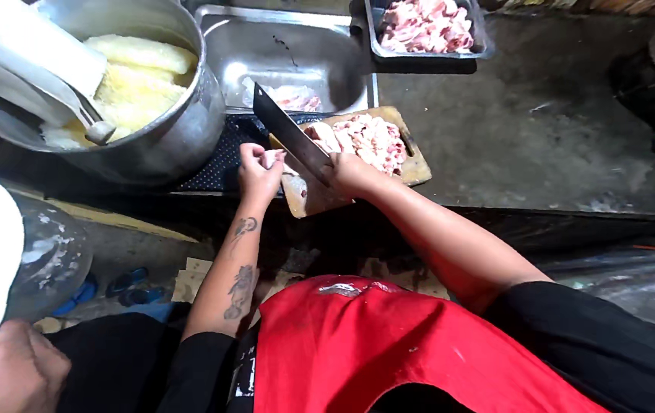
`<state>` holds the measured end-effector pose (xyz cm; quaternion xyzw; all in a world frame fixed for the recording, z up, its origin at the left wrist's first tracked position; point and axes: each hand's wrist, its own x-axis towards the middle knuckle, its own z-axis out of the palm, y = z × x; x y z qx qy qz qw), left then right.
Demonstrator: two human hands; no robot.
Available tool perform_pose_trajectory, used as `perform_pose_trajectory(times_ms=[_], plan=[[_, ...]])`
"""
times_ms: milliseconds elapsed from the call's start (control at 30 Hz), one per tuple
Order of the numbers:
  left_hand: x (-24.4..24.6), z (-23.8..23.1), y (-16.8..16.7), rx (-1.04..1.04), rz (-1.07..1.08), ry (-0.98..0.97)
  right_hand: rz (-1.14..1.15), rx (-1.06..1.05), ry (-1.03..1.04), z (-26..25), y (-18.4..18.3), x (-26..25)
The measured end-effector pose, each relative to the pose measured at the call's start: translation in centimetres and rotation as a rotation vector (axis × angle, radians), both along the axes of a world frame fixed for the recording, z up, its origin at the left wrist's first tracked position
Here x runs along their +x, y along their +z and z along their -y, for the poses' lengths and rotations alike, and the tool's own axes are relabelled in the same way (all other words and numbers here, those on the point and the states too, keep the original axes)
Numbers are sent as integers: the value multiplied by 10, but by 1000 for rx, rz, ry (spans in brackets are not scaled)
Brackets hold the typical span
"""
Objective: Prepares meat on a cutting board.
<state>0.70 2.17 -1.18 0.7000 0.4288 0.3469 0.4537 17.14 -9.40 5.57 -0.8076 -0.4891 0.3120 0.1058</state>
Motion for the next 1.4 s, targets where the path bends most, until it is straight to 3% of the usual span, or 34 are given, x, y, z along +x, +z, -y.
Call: perform_pose_trajectory(times_ms=[100,167,267,433,567,700,900,1000,1100,1200,1300,1400], plan=[[-2,-3,18,-206,93,-82,-165,72,-96,4,8,16],[0,-3,26,-222,74,-173,-248,133,-189,31,20,26],[17,6,25,-93,-43,-317,-251,278,-321,85,34,48],[58,37,24,245,-543,-414,-176,300,-647,157,50,59],[58,37,46,218,-629,-425,-195,299,-823,212,48,50],[77,15,82,84,-518,-508,-252,381,-1003,262,37,33],[248,-30,176,52,18,-490,-290,481,-1260,301,15,14],[276,-28,224,51,37,-383,-282,495,-1337,311,10,6],[234,-22,220,237,-59,-452,-202,439,-1329,317,4,1],[146,-20,177,509,-234,-446,-51,339,-1254,316,-1,4],[54,-14,124,449,-458,-364,176,213,-1119,305,2,17],[-8,-7,85,303,-728,-373,343,15,-1024,285,5,37]])
